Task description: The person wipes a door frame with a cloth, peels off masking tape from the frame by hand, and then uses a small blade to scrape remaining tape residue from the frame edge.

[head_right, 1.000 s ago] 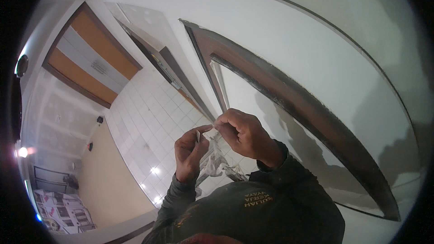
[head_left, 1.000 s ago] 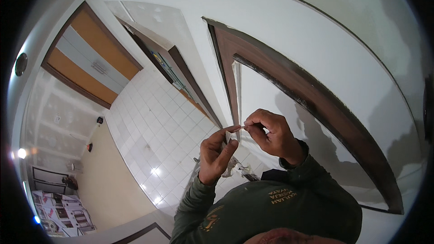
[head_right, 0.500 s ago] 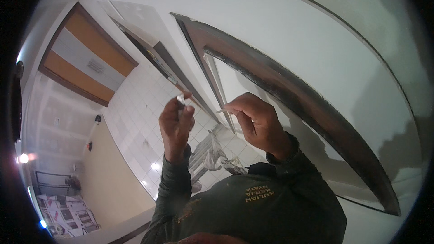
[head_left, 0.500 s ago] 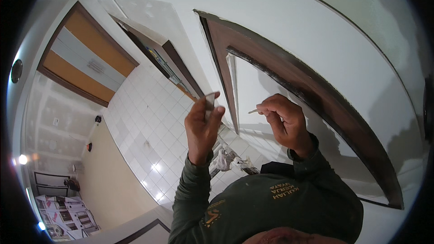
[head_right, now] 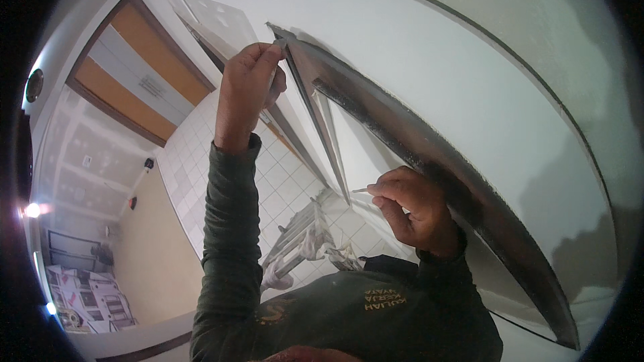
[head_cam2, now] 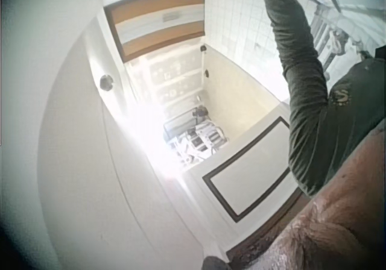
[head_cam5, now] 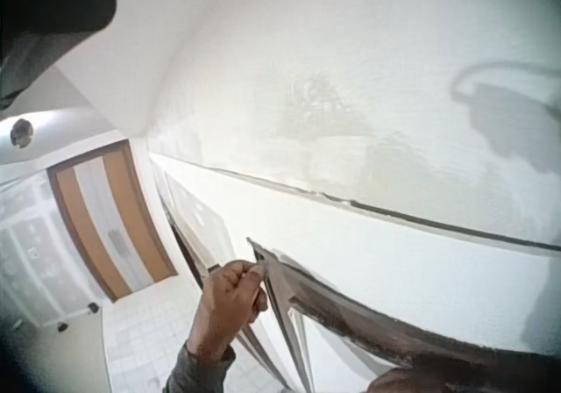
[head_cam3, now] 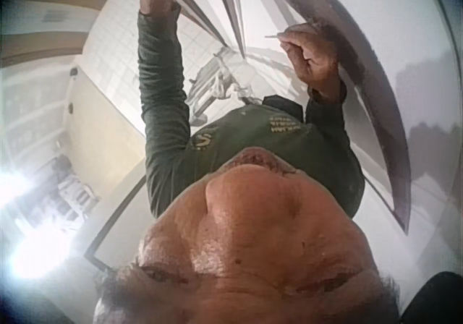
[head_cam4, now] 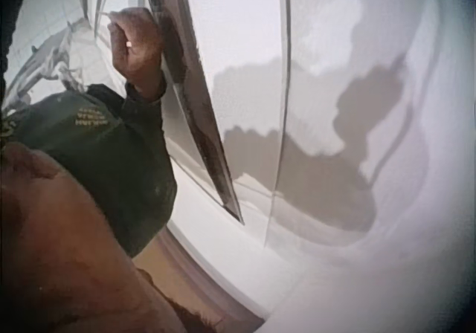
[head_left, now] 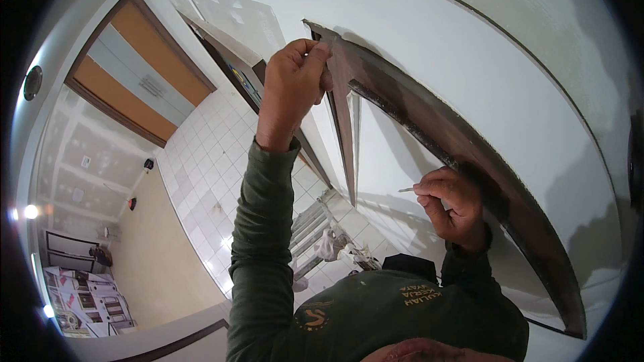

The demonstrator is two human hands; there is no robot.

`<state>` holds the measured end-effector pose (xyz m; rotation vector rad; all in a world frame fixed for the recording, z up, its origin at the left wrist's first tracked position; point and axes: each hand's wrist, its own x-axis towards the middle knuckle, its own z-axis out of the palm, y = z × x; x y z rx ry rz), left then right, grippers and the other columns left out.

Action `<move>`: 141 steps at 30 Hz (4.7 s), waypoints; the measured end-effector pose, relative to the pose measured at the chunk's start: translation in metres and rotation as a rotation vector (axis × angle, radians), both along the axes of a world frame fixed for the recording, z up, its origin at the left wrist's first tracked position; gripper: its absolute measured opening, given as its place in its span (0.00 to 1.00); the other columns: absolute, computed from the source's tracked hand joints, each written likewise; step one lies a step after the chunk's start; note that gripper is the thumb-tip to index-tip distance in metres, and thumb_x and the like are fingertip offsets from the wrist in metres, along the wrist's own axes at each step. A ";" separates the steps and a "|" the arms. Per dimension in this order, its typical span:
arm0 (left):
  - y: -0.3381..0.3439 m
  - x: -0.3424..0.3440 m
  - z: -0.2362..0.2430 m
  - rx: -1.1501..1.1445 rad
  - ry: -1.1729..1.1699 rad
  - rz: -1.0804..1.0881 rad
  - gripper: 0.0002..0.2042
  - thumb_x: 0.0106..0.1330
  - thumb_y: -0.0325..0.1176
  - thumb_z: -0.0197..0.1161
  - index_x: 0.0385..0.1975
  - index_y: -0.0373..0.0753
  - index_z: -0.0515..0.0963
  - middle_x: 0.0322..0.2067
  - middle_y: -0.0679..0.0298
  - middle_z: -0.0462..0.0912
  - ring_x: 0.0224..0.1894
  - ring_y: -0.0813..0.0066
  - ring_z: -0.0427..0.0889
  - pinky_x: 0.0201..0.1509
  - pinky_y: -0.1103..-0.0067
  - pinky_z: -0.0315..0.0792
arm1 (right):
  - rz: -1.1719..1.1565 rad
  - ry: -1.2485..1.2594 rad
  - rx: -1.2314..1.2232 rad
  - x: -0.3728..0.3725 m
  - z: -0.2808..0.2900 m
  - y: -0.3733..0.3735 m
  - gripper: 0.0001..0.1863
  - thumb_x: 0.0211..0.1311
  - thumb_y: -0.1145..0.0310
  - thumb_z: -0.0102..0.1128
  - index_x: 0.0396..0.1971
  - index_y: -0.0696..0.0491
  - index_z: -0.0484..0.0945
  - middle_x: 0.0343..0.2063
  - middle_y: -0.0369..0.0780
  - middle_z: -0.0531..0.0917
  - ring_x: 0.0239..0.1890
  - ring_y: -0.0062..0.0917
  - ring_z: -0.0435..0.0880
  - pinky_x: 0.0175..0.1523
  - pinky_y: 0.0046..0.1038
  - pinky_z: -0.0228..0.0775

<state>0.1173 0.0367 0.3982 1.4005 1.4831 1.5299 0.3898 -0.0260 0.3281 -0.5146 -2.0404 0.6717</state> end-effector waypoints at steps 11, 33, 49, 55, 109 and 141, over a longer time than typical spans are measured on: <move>0.009 -0.014 0.022 -0.173 -0.024 -0.164 0.14 0.70 0.35 0.51 0.35 0.30 0.78 0.16 0.59 0.79 0.13 0.75 0.77 0.17 0.82 0.72 | 0.048 0.005 -0.010 0.001 -0.003 0.004 0.10 0.54 0.85 0.62 0.36 0.59 0.80 0.29 0.45 0.81 0.29 0.30 0.82 0.32 0.28 0.75; 0.013 -0.014 0.027 -0.247 -0.007 -0.212 0.15 0.69 0.37 0.52 0.35 0.29 0.78 0.16 0.57 0.79 0.12 0.73 0.77 0.14 0.81 0.71 | 0.114 0.019 0.006 0.005 -0.011 0.007 0.12 0.53 0.84 0.65 0.38 0.58 0.79 0.32 0.46 0.81 0.32 0.33 0.84 0.34 0.28 0.77; 0.011 -0.020 0.028 -0.286 -0.016 -0.194 0.15 0.67 0.37 0.54 0.35 0.29 0.78 0.14 0.57 0.78 0.10 0.73 0.75 0.12 0.83 0.67 | 0.130 0.020 0.033 0.004 -0.014 0.009 0.13 0.53 0.84 0.64 0.39 0.58 0.78 0.32 0.47 0.81 0.33 0.33 0.83 0.35 0.29 0.77; 0.012 -0.020 0.026 -0.289 -0.049 -0.195 0.15 0.67 0.38 0.55 0.36 0.29 0.79 0.14 0.59 0.77 0.10 0.74 0.75 0.12 0.83 0.68 | 0.133 0.023 0.037 0.005 -0.015 0.008 0.13 0.53 0.84 0.63 0.40 0.58 0.78 0.32 0.47 0.81 0.33 0.33 0.83 0.35 0.29 0.77; 0.031 -0.032 -0.010 -0.146 -0.265 -0.440 0.14 0.72 0.40 0.52 0.38 0.34 0.76 0.12 0.64 0.73 0.08 0.79 0.68 0.11 0.83 0.61 | 0.074 0.061 0.030 -0.002 -0.012 0.007 0.13 0.48 0.89 0.59 0.34 0.57 0.78 0.29 0.44 0.81 0.27 0.30 0.81 0.32 0.28 0.73; 0.037 -0.036 -0.013 -0.158 -0.182 -0.447 0.14 0.72 0.41 0.51 0.36 0.35 0.77 0.10 0.68 0.69 0.08 0.81 0.62 0.12 0.84 0.57 | 0.106 0.044 0.049 0.001 -0.015 0.009 0.13 0.48 0.88 0.61 0.35 0.58 0.78 0.29 0.45 0.80 0.27 0.31 0.81 0.32 0.28 0.75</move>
